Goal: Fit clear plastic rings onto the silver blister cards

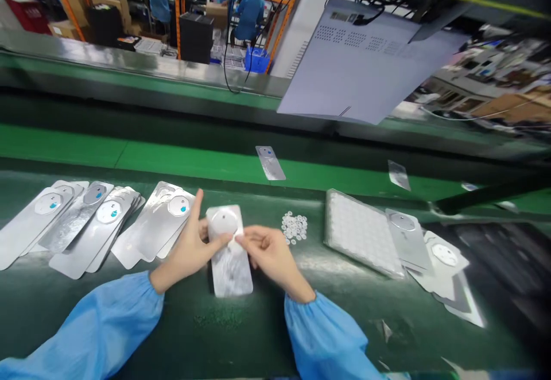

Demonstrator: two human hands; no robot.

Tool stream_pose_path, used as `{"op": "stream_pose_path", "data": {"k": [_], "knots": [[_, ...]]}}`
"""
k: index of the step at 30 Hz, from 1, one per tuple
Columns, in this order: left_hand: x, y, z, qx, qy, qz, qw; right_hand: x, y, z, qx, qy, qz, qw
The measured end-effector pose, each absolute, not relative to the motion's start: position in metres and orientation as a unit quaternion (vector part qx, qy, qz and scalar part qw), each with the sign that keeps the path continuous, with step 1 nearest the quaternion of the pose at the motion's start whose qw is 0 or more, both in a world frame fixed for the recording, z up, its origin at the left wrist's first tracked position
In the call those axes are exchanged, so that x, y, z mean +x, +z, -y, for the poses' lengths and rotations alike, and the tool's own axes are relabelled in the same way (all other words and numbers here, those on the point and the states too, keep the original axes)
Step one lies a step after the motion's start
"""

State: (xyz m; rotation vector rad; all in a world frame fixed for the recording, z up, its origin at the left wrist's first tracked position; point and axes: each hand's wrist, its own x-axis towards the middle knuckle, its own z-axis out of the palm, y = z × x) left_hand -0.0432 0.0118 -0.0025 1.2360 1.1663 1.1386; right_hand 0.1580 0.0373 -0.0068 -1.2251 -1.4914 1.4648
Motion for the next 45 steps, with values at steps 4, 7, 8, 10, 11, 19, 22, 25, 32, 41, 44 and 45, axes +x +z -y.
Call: {"op": "stream_pose_path", "data": {"k": [4, 7, 8, 10, 11, 19, 22, 25, 32, 41, 44, 45], "knots": [[-0.101, 0.016, -0.021, 0.650, 0.365, -0.634, 0.207, 0.145, 0.021, -0.119, -0.513, 0.432, 0.616, 0.412], [-0.134, 0.014, -0.026, 0.660, 0.234, -0.706, 0.110, 0.136, 0.029, -0.151, -0.516, 0.415, 0.631, 0.405], [-0.141, 0.011, -0.027, 0.660, 0.217, -0.711, 0.109, 0.134, 0.028, -0.148, -0.515, 0.407, 0.639, 0.402], [-0.145, 0.008, -0.029, 0.658, 0.228, -0.710, 0.107, 0.131, 0.020, -0.125, -0.502, 0.399, 0.661, 0.390], [-0.145, 0.009, -0.029, 0.655, 0.246, -0.707, 0.105, 0.130, 0.015, -0.107, -0.489, 0.399, 0.678, 0.376], [-0.128, 0.044, -0.029, 0.642, 0.299, -0.699, 0.097, 0.105, -0.018, -0.032, -0.419, 0.470, 0.718, 0.298], [-0.122, 0.052, -0.026, 0.636, 0.358, -0.673, 0.117, 0.092, -0.019, -0.038, -0.414, 0.497, 0.683, 0.338], [-0.104, 0.050, -0.020, 0.620, 0.409, -0.617, 0.261, 0.089, -0.015, -0.039, -0.383, 0.529, 0.656, 0.379], [-0.041, 0.015, -0.004, 0.436, 0.489, -0.453, 0.605, 0.133, -0.012, -0.024, -0.284, 0.639, 0.661, 0.273], [-0.017, -0.015, 0.000, 0.275, 0.478, -0.436, 0.711, 0.165, -0.026, -0.013, -0.384, 0.585, 0.664, 0.266], [-0.016, -0.016, 0.001, 0.284, 0.462, -0.456, 0.705, 0.168, -0.024, -0.012, -0.451, 0.424, 0.680, 0.392], [-0.015, -0.016, 0.001, 0.291, 0.456, -0.458, 0.705, 0.168, -0.024, -0.011, -0.451, 0.366, 0.694, 0.425]]}}
